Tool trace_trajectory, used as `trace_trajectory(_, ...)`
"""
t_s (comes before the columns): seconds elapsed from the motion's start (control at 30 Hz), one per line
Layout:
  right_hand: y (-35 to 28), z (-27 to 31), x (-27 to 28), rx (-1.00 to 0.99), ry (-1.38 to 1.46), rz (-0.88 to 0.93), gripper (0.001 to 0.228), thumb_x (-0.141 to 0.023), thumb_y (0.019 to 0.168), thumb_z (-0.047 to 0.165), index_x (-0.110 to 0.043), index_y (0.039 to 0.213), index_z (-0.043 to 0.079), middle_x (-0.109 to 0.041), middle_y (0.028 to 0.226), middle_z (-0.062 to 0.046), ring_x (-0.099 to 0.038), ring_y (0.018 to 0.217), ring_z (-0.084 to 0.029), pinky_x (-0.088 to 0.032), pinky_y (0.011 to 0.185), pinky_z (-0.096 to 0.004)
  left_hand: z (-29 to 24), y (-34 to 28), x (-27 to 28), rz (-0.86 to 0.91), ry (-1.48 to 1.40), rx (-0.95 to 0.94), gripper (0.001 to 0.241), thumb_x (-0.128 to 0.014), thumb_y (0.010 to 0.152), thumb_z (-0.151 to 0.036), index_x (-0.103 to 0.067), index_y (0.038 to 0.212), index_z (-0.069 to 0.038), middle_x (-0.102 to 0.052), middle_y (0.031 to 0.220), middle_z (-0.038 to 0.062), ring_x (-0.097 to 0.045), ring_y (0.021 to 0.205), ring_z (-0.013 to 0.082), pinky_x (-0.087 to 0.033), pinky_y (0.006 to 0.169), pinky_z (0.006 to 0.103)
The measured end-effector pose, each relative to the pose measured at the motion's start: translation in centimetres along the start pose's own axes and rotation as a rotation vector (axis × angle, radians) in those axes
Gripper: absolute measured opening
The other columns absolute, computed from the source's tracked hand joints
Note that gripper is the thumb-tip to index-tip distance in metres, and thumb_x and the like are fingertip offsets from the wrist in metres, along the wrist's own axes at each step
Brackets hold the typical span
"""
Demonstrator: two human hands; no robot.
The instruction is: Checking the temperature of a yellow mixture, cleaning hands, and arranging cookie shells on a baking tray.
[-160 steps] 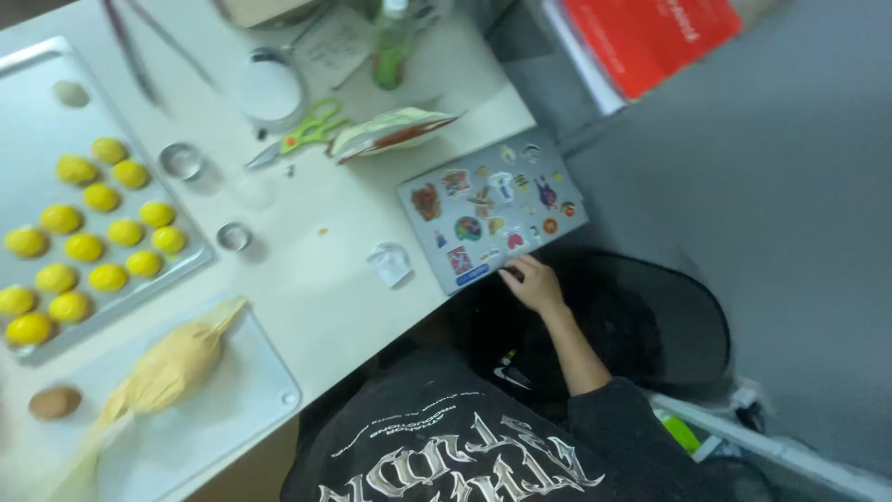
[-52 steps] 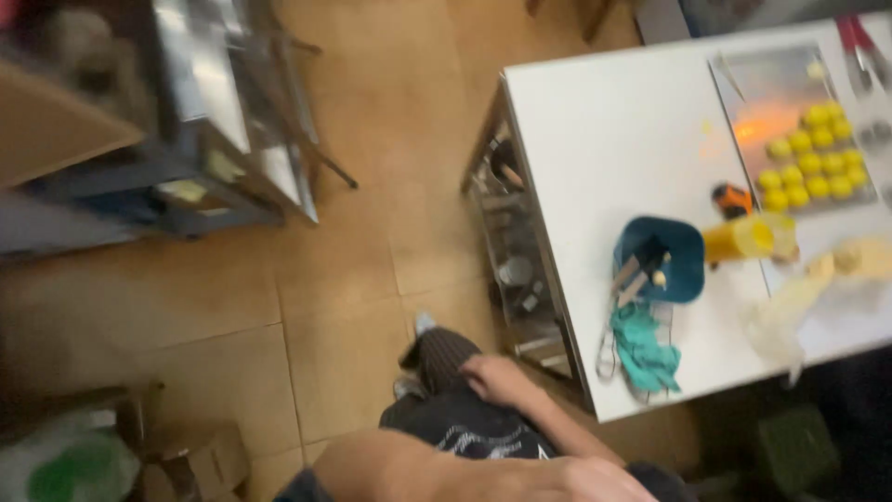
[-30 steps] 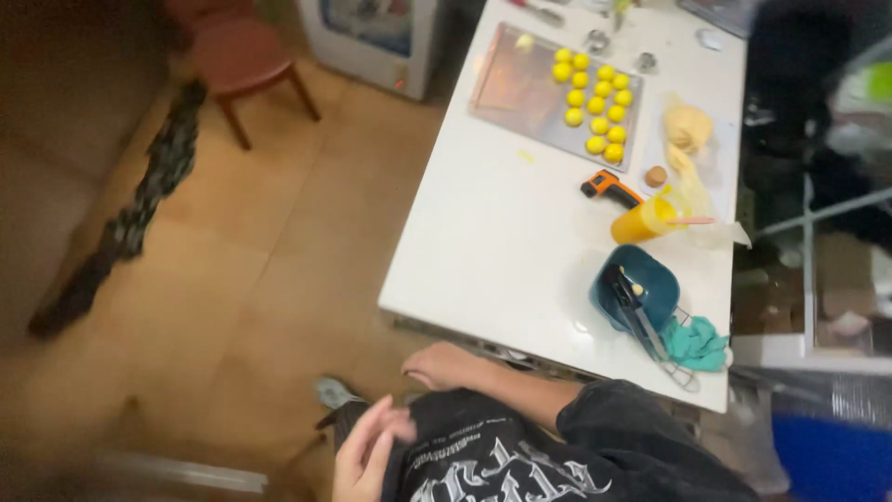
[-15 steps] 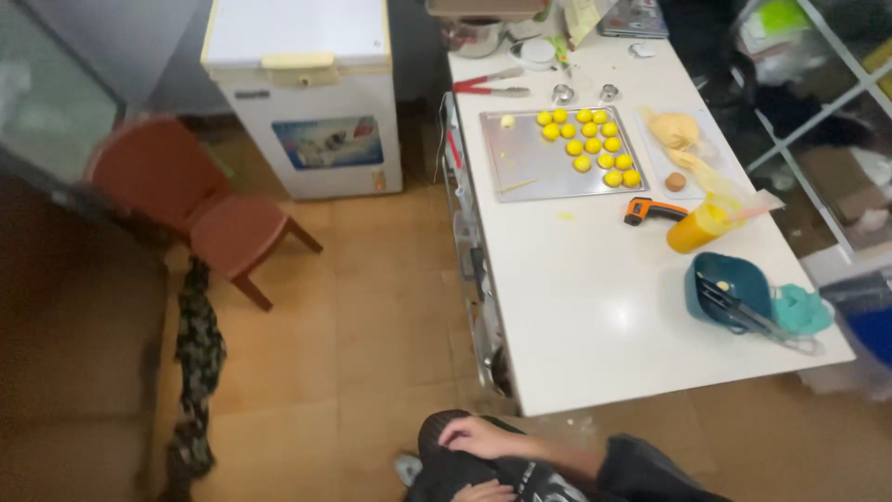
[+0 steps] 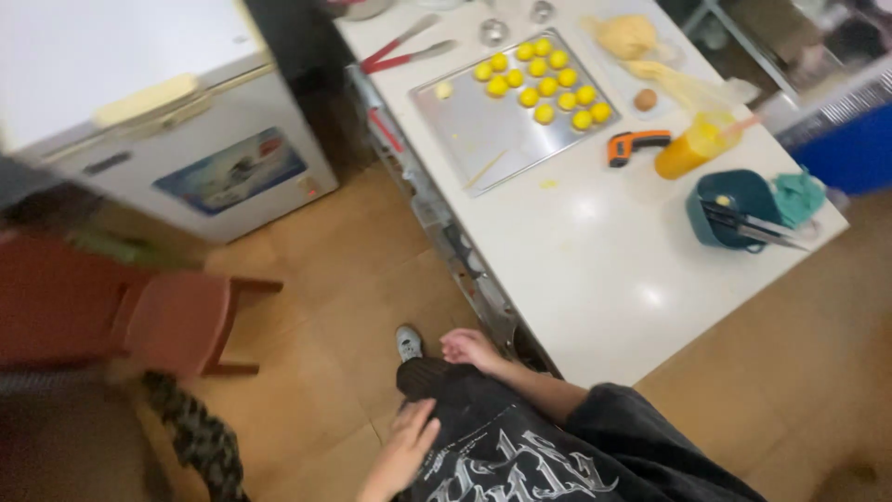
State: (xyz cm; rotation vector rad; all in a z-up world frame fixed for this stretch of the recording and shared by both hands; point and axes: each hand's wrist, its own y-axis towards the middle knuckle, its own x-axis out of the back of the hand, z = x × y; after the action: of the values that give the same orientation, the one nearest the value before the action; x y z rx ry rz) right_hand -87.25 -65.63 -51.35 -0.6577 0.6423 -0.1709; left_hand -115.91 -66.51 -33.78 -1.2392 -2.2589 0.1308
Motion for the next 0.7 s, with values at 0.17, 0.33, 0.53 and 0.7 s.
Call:
trace_trajectory(0.17,6.6,4.8,-5.8,0.334,-0.462,-0.126,0.018,-0.061,0.101,0.014,-0.074,0.107,0.003,-0.075,0.09,-0.007,-0.071,0.079,-0.014,-0.059,0.071,-0.03,-1.4,7.6,12.1,-0.018,0.04,0.135,0.056,-0.057,0.098,-0.037,-0.051,0.147,-0.012,-0.055,0.145,0.019,-0.051,0.136,0.0354,-0.038,0.114,0.042)
trace_trajectory(0.33,3.6,14.5,-10.9,0.467,-0.665,-0.33,0.017,-0.062,0.098,0.007,-0.073,0.109,0.002,-0.075,0.089,-0.006,-0.07,0.077,-0.013,-0.058,0.07,-0.03,-1.0,18.1,19.8,0.013,-0.095,0.087,0.045,-0.055,0.1,-0.033,-0.06,0.138,-0.009,-0.068,0.135,0.015,-0.063,0.127,0.0282,-0.047,0.107,0.0385)
trace_trajectory(0.53,6.5,23.2,-3.3,0.521,-0.33,-0.918,0.03,-0.055,0.095,0.003,-0.067,0.123,0.0,-0.071,0.089,-0.007,-0.07,0.071,-0.014,-0.059,0.062,-0.029,0.1,34.3,25.6,-0.061,-0.163,-0.026,0.034,-0.061,0.1,-0.026,-0.068,0.126,-0.006,-0.078,0.114,0.011,-0.073,0.104,0.0216,-0.055,0.091,0.034)
trace_trajectory(0.7,10.1,29.5,0.9,0.417,-0.334,-1.253,0.043,-0.062,0.095,0.014,-0.061,0.136,0.0,-0.069,0.086,-0.01,-0.069,0.061,-0.019,-0.055,0.052,-0.032,1.7,46.9,29.4,-0.104,-0.227,-0.142,0.03,-0.062,0.1,-0.023,-0.07,0.123,-0.005,-0.078,0.108,0.012,-0.074,0.1,0.0209,-0.056,0.089,0.0335)
